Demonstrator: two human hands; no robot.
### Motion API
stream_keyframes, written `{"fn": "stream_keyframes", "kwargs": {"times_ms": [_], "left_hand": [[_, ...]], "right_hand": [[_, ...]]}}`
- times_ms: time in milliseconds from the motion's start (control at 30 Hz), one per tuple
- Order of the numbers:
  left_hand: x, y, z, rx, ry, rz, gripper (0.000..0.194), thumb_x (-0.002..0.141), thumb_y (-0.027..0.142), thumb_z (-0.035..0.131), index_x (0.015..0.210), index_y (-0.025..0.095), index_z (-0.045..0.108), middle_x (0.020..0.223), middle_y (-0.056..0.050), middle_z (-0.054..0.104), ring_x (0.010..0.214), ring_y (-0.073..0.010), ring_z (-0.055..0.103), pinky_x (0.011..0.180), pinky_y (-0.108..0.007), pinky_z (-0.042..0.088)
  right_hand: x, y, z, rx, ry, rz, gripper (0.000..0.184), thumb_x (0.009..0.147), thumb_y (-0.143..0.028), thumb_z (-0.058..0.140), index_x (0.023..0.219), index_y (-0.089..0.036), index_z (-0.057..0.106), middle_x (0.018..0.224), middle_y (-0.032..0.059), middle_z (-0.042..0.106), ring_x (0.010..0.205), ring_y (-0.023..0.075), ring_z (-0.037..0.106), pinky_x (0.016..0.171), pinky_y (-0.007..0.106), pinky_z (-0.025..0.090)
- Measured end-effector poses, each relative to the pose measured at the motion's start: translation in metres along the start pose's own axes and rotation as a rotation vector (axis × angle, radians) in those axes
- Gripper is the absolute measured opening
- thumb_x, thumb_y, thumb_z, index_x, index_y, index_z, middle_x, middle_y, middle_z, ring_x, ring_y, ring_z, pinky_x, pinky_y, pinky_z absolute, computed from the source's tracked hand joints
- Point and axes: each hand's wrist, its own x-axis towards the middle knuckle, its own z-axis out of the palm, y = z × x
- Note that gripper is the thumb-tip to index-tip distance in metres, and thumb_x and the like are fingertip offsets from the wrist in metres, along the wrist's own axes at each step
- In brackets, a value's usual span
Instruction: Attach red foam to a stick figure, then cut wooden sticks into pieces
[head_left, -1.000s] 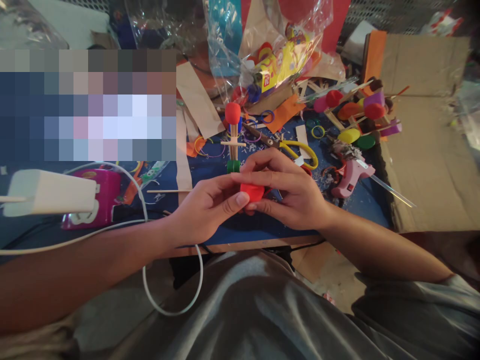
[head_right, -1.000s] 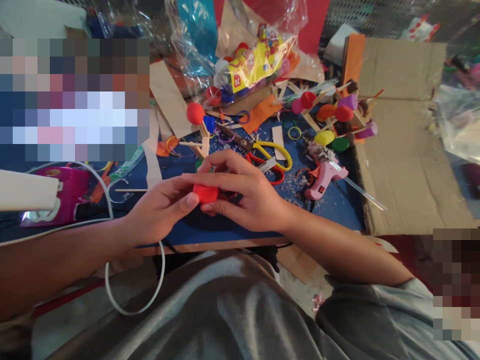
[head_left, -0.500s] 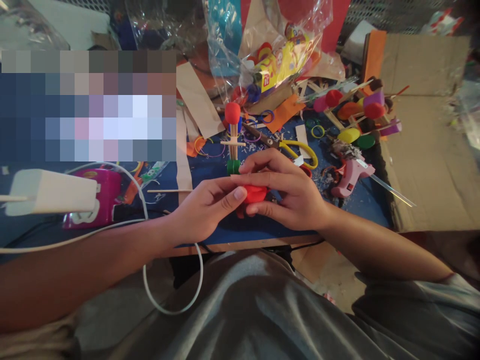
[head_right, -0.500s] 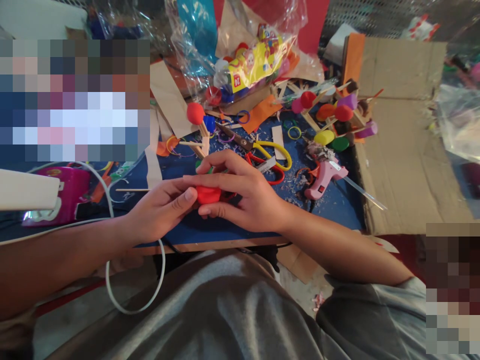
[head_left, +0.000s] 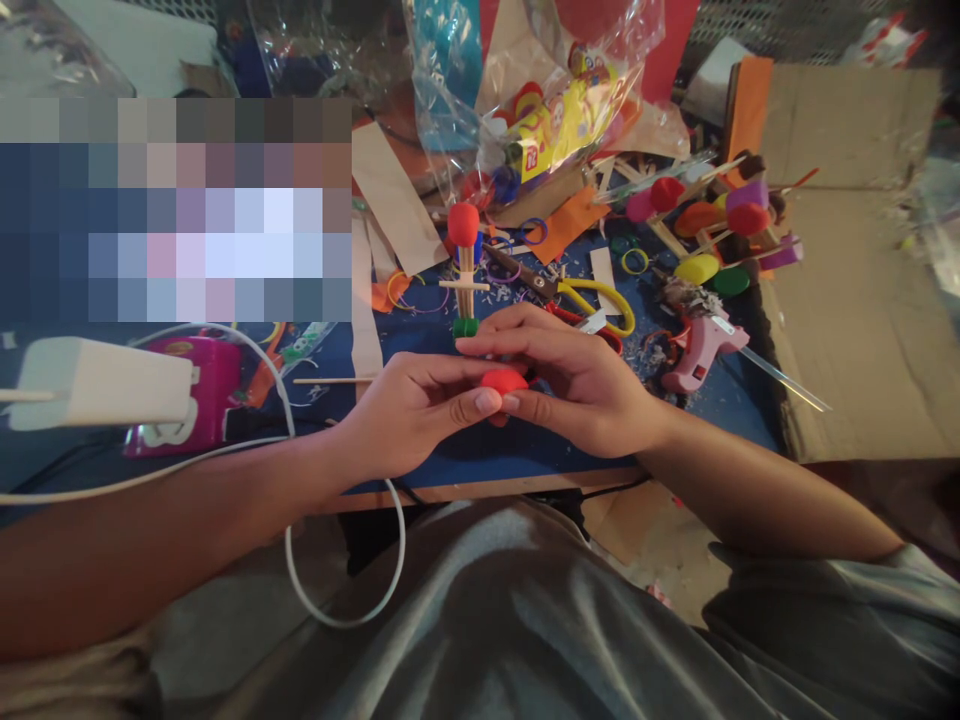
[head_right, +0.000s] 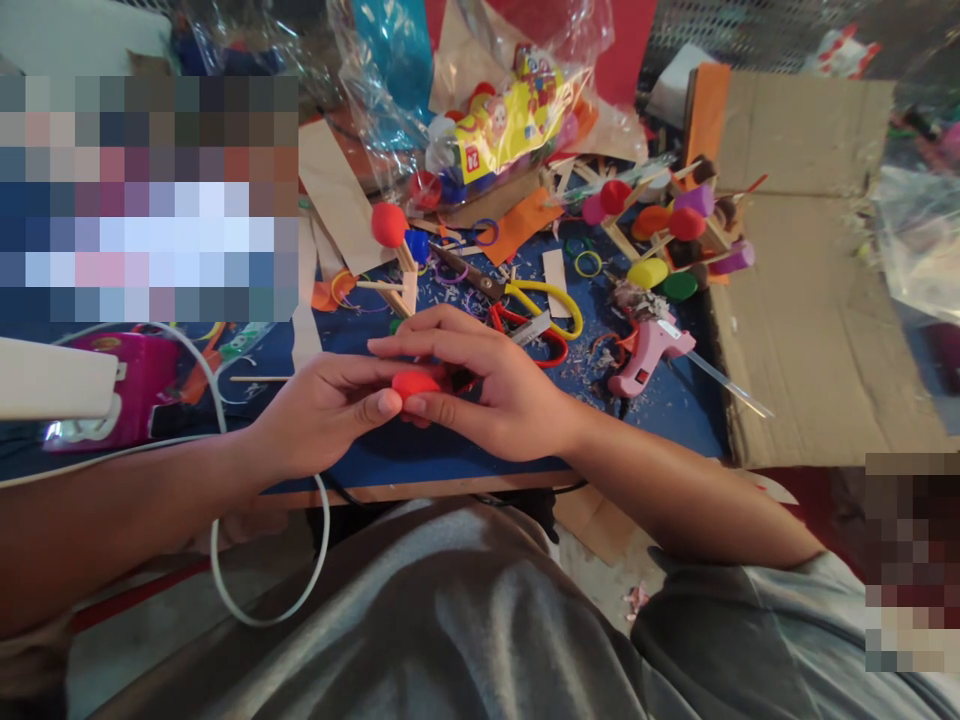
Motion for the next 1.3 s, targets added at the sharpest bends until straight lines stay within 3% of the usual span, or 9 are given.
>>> {"fn": "stream_keyframes", "kwargs": {"times_ms": [233,467,667,833,933,1000,1133,1200,1300], "left_hand": [[-0.001,-0.008,0.002,-0.06,0.029,-0.007,0.065,0.108,0.077,0.071,0.102,0.014,0.087,0.092,-0.013,0.088,0.088,-0.0231,0.084,0.086,-0.035,0.071],[-0.001,-0.005,0.004,-0.085,0.022,-0.059,0.069,0.101,0.082,0.079,0.103,0.013,0.084,0.093,-0.014,0.088,0.088,-0.0254,0.088,0.08,-0.033,0.071],[0.0,0.001,0.004,-0.086,0.016,-0.118,0.057,0.096,0.068,0.093,0.107,0.012,0.088,0.093,-0.013,0.09,0.087,-0.0257,0.09,0.077,-0.031,0.072],[0.001,-0.005,0.002,-0.095,0.022,-0.095,0.063,0.101,0.075,0.083,0.109,0.013,0.087,0.094,-0.015,0.09,0.09,-0.0267,0.089,0.081,-0.033,0.072],[-0.001,-0.01,0.003,-0.105,-0.012,0.001,0.06,0.109,0.071,0.076,0.121,0.012,0.083,0.107,-0.017,0.089,0.094,-0.0252,0.089,0.084,-0.033,0.072],[-0.002,-0.013,0.003,-0.032,-0.008,0.11,0.054,0.106,0.057,0.085,0.138,0.015,0.077,0.126,-0.017,0.088,0.105,-0.0248,0.089,0.092,-0.032,0.073],[-0.003,-0.016,0.0,0.354,0.063,0.448,0.073,0.097,0.035,0.098,0.162,0.025,0.066,0.151,-0.014,0.081,0.128,-0.0249,0.085,0.111,-0.032,0.07],[-0.002,-0.014,-0.002,0.535,0.058,0.588,0.069,0.1,0.029,0.095,0.163,0.027,0.067,0.153,-0.012,0.081,0.133,-0.0242,0.084,0.117,-0.032,0.067],[-0.002,-0.01,-0.005,0.683,0.041,0.645,0.049,0.105,0.023,0.088,0.152,0.027,0.077,0.139,-0.008,0.088,0.126,-0.022,0.087,0.115,-0.029,0.068]], "right_hand": [[0.002,0.002,0.003,0.007,0.057,-0.039,0.033,0.11,-0.032,0.082,0.143,-0.027,0.085,0.13,0.0091,0.078,0.12,0.0199,0.079,0.109,0.038,0.068],[0.0,0.001,0.004,-0.145,0.053,-0.089,0.034,0.109,-0.036,0.083,0.142,-0.027,0.085,0.135,0.0115,0.075,0.124,0.0235,0.077,0.109,0.041,0.068],[0.0,0.003,0.006,-0.203,0.09,-0.088,0.035,0.109,-0.036,0.083,0.142,-0.022,0.084,0.132,0.0124,0.078,0.12,0.0226,0.078,0.107,0.038,0.069],[0.001,0.004,0.007,-0.181,0.115,-0.079,0.031,0.109,-0.032,0.082,0.139,-0.023,0.085,0.13,0.0111,0.08,0.119,0.0221,0.078,0.106,0.039,0.068],[0.001,0.002,0.005,-0.12,0.102,-0.077,0.034,0.108,-0.028,0.082,0.142,-0.022,0.083,0.134,0.0115,0.078,0.122,0.0214,0.077,0.105,0.037,0.067],[0.001,0.0,0.004,-0.06,0.1,-0.059,0.04,0.107,-0.031,0.083,0.146,-0.022,0.08,0.139,0.0123,0.075,0.13,0.0229,0.074,0.106,0.036,0.066],[-0.001,-0.002,0.005,0.117,0.094,0.02,0.055,0.107,-0.035,0.084,0.159,-0.024,0.07,0.152,0.0133,0.067,0.14,0.0251,0.069,0.101,0.033,0.067],[-0.002,-0.001,0.007,0.172,0.065,0.058,0.058,0.106,-0.033,0.085,0.161,-0.025,0.068,0.155,0.013,0.065,0.138,0.0243,0.07,0.1,0.032,0.068],[-0.004,0.001,0.008,0.182,0.02,0.092,0.06,0.105,-0.029,0.086,0.162,-0.024,0.066,0.158,0.0141,0.065,0.138,0.0247,0.07,0.101,0.033,0.068]]}}
